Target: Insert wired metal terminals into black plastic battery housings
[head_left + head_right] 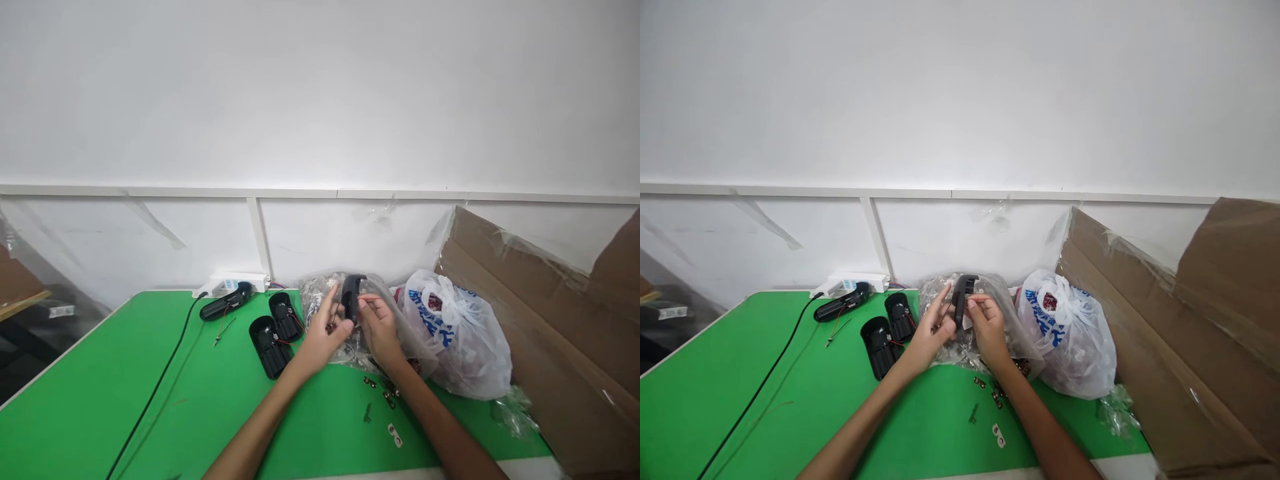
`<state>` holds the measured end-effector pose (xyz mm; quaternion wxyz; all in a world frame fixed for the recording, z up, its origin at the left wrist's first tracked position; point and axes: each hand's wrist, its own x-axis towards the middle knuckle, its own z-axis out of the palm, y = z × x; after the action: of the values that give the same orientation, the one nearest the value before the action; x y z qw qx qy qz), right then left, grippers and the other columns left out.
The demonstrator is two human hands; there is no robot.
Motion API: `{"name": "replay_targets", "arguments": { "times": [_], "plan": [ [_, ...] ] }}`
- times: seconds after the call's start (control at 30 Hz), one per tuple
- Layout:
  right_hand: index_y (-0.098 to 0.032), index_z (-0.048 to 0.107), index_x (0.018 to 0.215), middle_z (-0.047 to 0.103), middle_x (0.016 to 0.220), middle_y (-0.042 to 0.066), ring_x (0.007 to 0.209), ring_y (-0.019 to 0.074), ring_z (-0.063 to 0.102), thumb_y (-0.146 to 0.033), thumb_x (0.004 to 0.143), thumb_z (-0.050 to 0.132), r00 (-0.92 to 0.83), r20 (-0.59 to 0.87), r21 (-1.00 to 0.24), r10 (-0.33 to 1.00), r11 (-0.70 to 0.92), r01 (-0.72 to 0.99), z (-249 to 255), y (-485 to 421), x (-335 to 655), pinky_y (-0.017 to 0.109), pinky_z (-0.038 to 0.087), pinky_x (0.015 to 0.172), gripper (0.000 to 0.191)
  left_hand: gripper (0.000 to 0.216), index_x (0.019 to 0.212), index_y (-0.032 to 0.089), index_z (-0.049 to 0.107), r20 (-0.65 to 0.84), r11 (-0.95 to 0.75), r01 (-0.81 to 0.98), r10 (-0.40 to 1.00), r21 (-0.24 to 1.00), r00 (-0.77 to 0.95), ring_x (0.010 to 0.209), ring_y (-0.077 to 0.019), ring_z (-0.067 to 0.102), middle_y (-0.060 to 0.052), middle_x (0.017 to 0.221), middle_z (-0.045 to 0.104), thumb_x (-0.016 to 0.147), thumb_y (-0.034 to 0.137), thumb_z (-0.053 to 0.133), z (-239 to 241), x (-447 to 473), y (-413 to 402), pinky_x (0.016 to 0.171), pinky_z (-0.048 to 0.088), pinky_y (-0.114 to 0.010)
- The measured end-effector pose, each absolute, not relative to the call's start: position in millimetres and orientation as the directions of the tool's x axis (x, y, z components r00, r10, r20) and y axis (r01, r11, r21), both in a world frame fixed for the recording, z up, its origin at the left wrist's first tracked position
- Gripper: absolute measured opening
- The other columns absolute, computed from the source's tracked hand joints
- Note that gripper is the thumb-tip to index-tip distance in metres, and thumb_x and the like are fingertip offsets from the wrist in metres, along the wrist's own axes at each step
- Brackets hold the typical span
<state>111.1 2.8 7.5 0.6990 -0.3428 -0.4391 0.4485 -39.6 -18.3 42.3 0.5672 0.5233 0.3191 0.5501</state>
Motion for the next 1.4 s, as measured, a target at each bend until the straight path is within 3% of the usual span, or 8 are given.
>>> {"name": "replay_targets", "arguments": {
  "times": [0.13, 0.27, 0.5, 0.7, 0.87, 1.1, 1.3, 1.4],
  "plan": [
    [-0.026, 0.063, 0.101, 0.072, 0.090, 0.002, 0.076, 0.0208, 0.069, -0.054, 0.087, 0.079, 0.151, 0.187, -0.837, 0.971, 0.238, -0.492, 10, -3, 108, 0.034, 0.060, 0.069, 0.035, 0.102, 0.155, 0.023, 0.059, 0.200, -0.154, -0.224, 0.958, 0.963, 0.205, 0.060, -0.0162, 0.049, 0.001, 0.070, 0.063, 0.062, 0.020, 0.100, 45, -35, -26, 0.056, 0.035, -0.025],
    [-0.027, 0.062, 0.101, 0.073, 0.088, 0.002, 0.074, 0.0213, 0.069, -0.053, 0.091, 0.075, 0.079, 0.177, -0.859, 0.981, 0.193, -0.474, 12, -7, 109, 0.034, 0.061, 0.063, 0.031, 0.092, 0.148, 0.022, 0.066, 0.212, -0.173, -0.249, 0.968, 0.953, 0.137, 0.061, -0.0159, 0.048, 0.001, 0.073, 0.062, 0.062, 0.018, 0.099, 41, -32, -23, 0.058, 0.036, -0.026],
    [-0.027, 0.063, 0.107, 0.078, 0.107, 0.008, 0.097, 0.0296, 0.077, -0.047, 0.088, 0.077, 0.062, 0.139, -0.817, 0.988, 0.150, -0.557, 9, -8, 103, 0.047, 0.068, 0.081, 0.030, 0.083, 0.145, 0.022, 0.068, 0.283, -0.270, -0.124, 0.953, 0.955, 0.106, 0.060, -0.0139, 0.047, 0.003, 0.072, 0.063, 0.066, 0.023, 0.095, 40, -36, -19, 0.059, 0.038, -0.025],
    [-0.028, 0.067, 0.104, 0.077, 0.111, 0.009, 0.104, 0.0321, 0.075, -0.050, 0.086, 0.080, 0.083, 0.127, -0.814, 0.988, 0.152, -0.561, 9, -9, 99, 0.053, 0.067, 0.089, 0.031, 0.076, 0.135, 0.018, 0.074, 0.254, -0.242, -0.183, 0.966, 0.953, 0.047, 0.064, -0.0158, 0.049, 0.001, 0.073, 0.063, 0.063, 0.023, 0.098, 40, -36, -18, 0.064, 0.044, -0.026],
    [-0.028, 0.067, 0.107, 0.077, 0.117, 0.008, 0.111, 0.0304, 0.075, -0.048, 0.089, 0.076, 0.019, 0.127, -0.825, 0.992, 0.116, -0.552, 5, -8, 100, 0.051, 0.065, 0.096, 0.028, 0.071, 0.130, 0.021, 0.077, 0.287, -0.282, -0.141, 0.958, 0.949, 0.019, 0.080, -0.0217, 0.062, -0.004, 0.090, 0.073, 0.063, 0.027, 0.098, 39, -37, -16, 0.082, 0.053, -0.031],
    [-0.029, 0.071, 0.099, 0.078, 0.111, 0.004, 0.101, 0.0249, 0.076, -0.040, 0.082, 0.084, -0.003, 0.014, -0.762, 1.000, 0.009, -0.648, 1, -10, 99, 0.046, 0.066, 0.096, 0.024, 0.087, 0.144, 0.028, 0.070, 0.450, -0.459, 0.141, 0.888, 0.877, 0.092, 0.115, -0.0339, 0.066, -0.011, 0.126, 0.074, 0.063, 0.034, 0.100, 34, -44, -12, 0.106, 0.050, -0.040],
    [-0.029, 0.074, 0.097, 0.079, 0.103, 0.005, 0.105, 0.0270, 0.076, -0.043, 0.086, 0.080, -0.009, 0.073, -0.765, 0.997, 0.050, -0.642, 4, -12, 95, 0.051, 0.063, 0.104, 0.019, 0.051, 0.129, 0.029, 0.079, 0.483, -0.480, 0.121, 0.875, 0.869, 0.005, 0.089, -0.0258, 0.064, -0.009, 0.103, 0.070, 0.079, 0.036, 0.089, 33, -43, -5, 0.088, 0.054, -0.037],
    [-0.028, 0.076, 0.097, 0.081, 0.106, 0.006, 0.107, 0.0265, 0.076, -0.044, 0.084, 0.081, -0.028, 0.075, -0.753, 0.997, 0.038, -0.657, 6, -12, 96, 0.050, 0.061, 0.106, 0.021, 0.039, 0.119, 0.028, 0.083, 0.508, -0.507, 0.044, 0.859, 0.861, -0.059, 0.101, -0.0273, 0.065, -0.009, 0.108, 0.072, 0.081, 0.035, 0.088, 33, -42, -1, 0.096, 0.052, -0.038]
  ]
}}
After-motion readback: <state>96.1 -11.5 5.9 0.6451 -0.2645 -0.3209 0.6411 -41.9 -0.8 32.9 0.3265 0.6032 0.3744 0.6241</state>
